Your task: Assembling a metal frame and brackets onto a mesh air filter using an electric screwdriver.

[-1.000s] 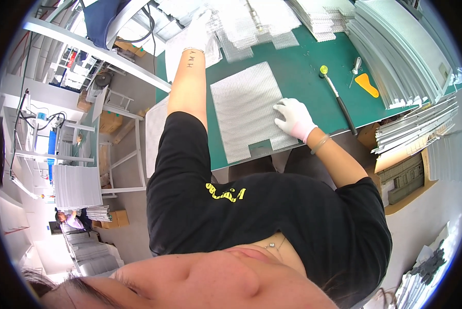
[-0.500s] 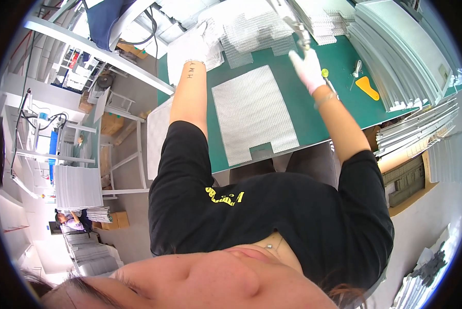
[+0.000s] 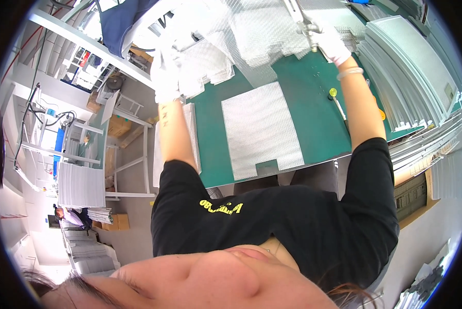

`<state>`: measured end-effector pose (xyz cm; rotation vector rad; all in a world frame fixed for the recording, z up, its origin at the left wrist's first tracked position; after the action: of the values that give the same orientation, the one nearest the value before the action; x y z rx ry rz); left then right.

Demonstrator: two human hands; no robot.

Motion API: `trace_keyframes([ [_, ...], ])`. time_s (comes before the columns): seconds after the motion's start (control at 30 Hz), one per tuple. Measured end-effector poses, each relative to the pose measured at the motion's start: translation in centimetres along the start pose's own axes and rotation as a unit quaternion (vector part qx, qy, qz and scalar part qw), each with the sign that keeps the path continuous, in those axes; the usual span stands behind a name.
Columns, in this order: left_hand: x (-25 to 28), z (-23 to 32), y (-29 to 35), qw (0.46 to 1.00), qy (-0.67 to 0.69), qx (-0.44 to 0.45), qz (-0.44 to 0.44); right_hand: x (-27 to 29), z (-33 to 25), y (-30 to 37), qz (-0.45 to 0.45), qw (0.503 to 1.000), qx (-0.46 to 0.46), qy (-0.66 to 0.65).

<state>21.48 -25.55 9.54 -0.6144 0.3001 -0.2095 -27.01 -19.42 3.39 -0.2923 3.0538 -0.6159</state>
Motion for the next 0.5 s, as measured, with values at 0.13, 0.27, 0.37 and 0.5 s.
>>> trace_keyframes([
  [0.13,-0.7,4.1,2.6,0.957,0.267,0.01,0.113,3.5,-0.6,5.4,0.091,0.985,-0.115,0.087],
  [0.27,8.5,8.2,6.4,0.928,0.345,0.063,0.127,0.3,-3.0,5.3,0.015,0.993,-0.08,0.085],
  [0.37,10.2,11.0,10.0,0.986,0.142,-0.002,0.09,-2.1,-4.6,6.4,-0.082,0.988,-0.133,0.007],
  [0.5,10.7,14.6,14.1,0.95,0.29,-0.085,0.077,-2.2,-3.9,7.2,-0.084,0.983,-0.166,0.003],
])
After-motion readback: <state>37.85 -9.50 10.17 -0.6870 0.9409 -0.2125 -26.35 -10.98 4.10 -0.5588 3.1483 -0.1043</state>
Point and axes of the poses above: each hand's wrist, its own y-axis away from the middle knuckle, its own x-axis out of the back of the hand, z = x × y, the point moved 6 cm from there along -y, towards the middle knuckle, and after that the axes turned 12 degrees about -x, right-handed, at the moved point
